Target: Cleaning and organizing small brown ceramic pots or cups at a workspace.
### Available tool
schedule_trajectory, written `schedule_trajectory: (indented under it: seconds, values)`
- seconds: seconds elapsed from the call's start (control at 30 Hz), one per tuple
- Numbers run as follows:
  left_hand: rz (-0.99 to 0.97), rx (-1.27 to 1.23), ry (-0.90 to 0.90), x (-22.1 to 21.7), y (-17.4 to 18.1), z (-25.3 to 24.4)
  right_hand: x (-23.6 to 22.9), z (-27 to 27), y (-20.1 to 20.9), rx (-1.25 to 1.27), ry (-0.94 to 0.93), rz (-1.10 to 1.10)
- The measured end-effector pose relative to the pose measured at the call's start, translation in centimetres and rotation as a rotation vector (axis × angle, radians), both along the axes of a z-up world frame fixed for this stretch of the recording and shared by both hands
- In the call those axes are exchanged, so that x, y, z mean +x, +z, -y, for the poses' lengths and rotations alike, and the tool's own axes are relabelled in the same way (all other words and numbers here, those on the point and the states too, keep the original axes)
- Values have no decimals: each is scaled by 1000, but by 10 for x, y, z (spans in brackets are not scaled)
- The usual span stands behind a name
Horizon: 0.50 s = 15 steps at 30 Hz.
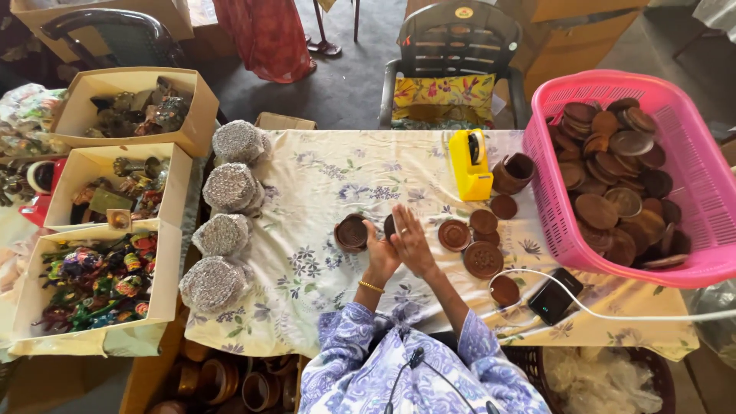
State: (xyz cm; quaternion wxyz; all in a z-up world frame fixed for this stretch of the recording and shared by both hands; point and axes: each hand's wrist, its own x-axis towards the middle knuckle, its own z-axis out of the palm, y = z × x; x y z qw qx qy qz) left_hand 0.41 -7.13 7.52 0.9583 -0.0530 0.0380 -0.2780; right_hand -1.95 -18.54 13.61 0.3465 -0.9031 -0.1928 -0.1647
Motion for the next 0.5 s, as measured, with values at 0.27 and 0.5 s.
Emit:
schedule_trajectory:
  seconds: [0.27,0.5]
  values:
    - [244,357,-66,-12,42,-8,-12,-16,2,162,146,-95]
    - [-57,262,-21,-9,22,-10,-13,-5,3,163,-99,-25]
